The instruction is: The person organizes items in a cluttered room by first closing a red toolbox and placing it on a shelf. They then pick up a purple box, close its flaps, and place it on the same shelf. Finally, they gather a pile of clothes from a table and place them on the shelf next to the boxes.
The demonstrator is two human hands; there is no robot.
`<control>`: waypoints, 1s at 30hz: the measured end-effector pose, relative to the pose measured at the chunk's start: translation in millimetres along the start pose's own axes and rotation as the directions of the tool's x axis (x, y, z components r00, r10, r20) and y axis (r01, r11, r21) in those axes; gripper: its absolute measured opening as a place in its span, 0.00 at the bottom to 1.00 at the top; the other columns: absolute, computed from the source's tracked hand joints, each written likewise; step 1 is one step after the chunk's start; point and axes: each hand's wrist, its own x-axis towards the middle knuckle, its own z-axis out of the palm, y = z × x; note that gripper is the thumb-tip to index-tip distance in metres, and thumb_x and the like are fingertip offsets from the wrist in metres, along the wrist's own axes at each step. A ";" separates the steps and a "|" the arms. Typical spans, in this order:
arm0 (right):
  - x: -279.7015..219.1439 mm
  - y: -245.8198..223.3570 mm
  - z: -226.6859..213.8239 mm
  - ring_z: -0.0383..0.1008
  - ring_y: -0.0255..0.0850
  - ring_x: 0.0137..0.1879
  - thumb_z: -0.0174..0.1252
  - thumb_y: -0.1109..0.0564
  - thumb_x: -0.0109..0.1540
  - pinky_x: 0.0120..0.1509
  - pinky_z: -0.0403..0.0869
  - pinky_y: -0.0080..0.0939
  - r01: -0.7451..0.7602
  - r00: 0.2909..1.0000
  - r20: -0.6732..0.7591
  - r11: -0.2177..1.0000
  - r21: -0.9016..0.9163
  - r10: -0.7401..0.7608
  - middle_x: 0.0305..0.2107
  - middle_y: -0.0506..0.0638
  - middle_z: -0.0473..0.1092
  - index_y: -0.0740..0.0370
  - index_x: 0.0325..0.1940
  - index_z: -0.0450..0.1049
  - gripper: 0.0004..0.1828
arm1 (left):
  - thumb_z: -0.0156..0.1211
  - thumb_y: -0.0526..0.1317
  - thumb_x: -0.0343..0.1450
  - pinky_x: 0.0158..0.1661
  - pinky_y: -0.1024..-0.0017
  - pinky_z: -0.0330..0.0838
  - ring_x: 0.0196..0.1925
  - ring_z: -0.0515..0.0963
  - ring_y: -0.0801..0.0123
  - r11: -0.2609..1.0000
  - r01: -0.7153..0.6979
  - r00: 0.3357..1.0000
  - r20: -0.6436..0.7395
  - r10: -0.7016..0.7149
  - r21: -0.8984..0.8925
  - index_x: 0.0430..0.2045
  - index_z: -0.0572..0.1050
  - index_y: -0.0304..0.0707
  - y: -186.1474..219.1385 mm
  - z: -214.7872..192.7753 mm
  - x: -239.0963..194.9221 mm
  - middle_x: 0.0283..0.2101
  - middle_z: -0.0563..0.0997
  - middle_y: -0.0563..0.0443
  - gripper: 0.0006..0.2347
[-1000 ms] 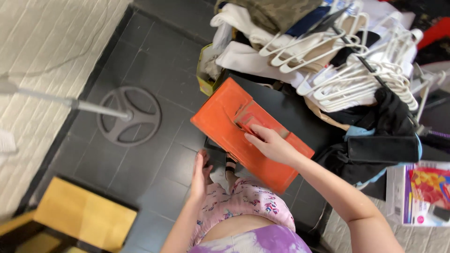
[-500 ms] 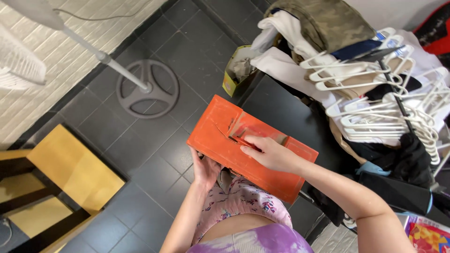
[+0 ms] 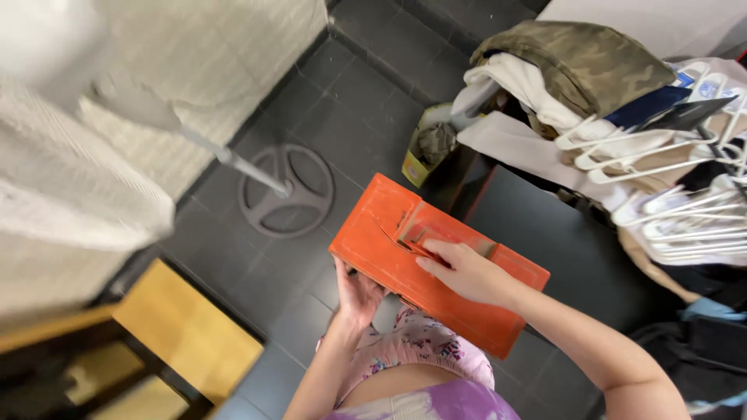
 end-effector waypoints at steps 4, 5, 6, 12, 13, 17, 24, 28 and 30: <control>20.5 -22.1 10.8 0.71 0.42 0.35 0.55 0.48 0.68 0.45 0.74 0.45 0.001 0.998 -0.057 1.000 -0.002 -0.001 0.26 0.58 0.74 0.58 0.33 0.69 0.14 | 0.41 0.82 0.61 0.71 0.40 0.52 0.77 0.59 0.38 0.997 0.013 0.999 0.037 -0.016 0.079 0.68 0.65 0.39 53.9 11.2 4.7 0.73 0.64 0.32 0.50; 25.2 -25.5 12.7 0.72 0.41 0.37 0.56 0.47 0.68 0.47 0.75 0.45 0.012 0.996 -0.087 1.000 0.017 -0.011 0.27 0.57 0.75 0.57 0.34 0.70 0.14 | 0.41 0.81 0.62 0.71 0.40 0.53 0.76 0.61 0.39 0.994 0.016 0.999 0.030 -0.020 0.105 0.68 0.65 0.40 66.8 21.5 0.8 0.72 0.67 0.33 0.49; 30.4 -28.8 12.4 0.73 0.40 0.38 0.57 0.46 0.68 0.48 0.75 0.46 0.026 0.993 -0.117 0.999 0.030 -0.022 0.27 0.55 0.76 0.57 0.35 0.71 0.14 | 0.40 0.81 0.62 0.70 0.40 0.55 0.75 0.63 0.40 0.992 0.018 0.999 0.028 -0.022 0.128 0.67 0.66 0.41 78.7 33.3 -1.1 0.70 0.69 0.34 0.48; 60.9 -56.6 1.8 0.71 0.40 0.35 0.57 0.45 0.68 0.44 0.74 0.46 0.041 0.982 -0.186 0.999 0.016 -0.037 0.24 0.55 0.72 0.56 0.34 0.70 0.15 | 0.44 0.81 0.62 0.67 0.41 0.58 0.71 0.68 0.41 0.990 0.026 0.998 0.051 -0.033 0.141 0.62 0.70 0.44 122.8 33.1 45.8 0.66 0.73 0.36 0.46; 62.8 -64.7 1.6 0.71 0.40 0.35 0.57 0.45 0.68 0.44 0.74 0.46 0.039 0.981 -0.189 0.999 0.019 -0.034 0.24 0.55 0.72 0.56 0.34 0.70 0.15 | 0.44 0.81 0.62 0.67 0.41 0.58 0.71 0.68 0.41 0.989 0.029 0.998 0.050 -0.037 0.144 0.62 0.70 0.44 125.3 35.1 45.1 0.66 0.73 0.36 0.46; 93.4 -86.0 -14.2 0.68 0.41 0.31 0.54 0.46 0.70 0.41 0.71 0.43 0.020 0.980 -0.197 0.999 0.049 -0.010 0.21 0.51 0.69 0.57 0.31 0.68 0.17 | 0.45 0.81 0.61 0.67 0.42 0.58 0.70 0.69 0.41 0.987 0.044 0.998 0.033 -0.049 0.152 0.61 0.71 0.42 148.0 51.2 68.1 0.65 0.74 0.35 0.46; 161.1 -84.4 -60.4 0.75 0.46 0.40 0.55 0.46 0.68 0.49 0.74 0.49 0.031 0.989 -0.145 1.000 0.001 -0.031 0.27 0.56 0.73 0.59 0.35 0.69 0.15 | 0.46 0.82 0.60 0.69 0.42 0.53 0.70 0.67 0.40 0.990 0.035 0.999 -0.022 -0.032 0.137 0.59 0.71 0.39 185.7 104.3 107.5 0.64 0.74 0.34 0.47; 202.7 -102.2 -109.0 0.76 0.56 0.43 0.56 0.44 0.68 0.51 0.73 0.57 0.073 0.987 -0.138 0.997 -0.036 -0.077 0.30 0.65 0.72 0.60 0.37 0.69 0.17 | 0.47 0.82 0.57 0.70 0.42 0.50 0.73 0.63 0.39 0.990 0.028 0.999 -0.041 -0.022 0.141 0.63 0.68 0.38 209.0 139.2 155.3 0.67 0.71 0.34 0.51; 214.0 -112.1 -131.0 0.76 0.56 0.44 0.54 0.44 0.68 0.53 0.74 0.55 0.051 0.993 -0.106 0.998 -0.031 -0.054 0.32 0.61 0.75 0.58 0.37 0.70 0.16 | 0.48 0.84 0.54 0.68 0.37 0.50 0.67 0.69 0.40 0.997 -0.001 0.996 -0.084 0.008 0.082 0.62 0.67 0.46 209.0 145.7 187.2 0.59 0.76 0.39 0.50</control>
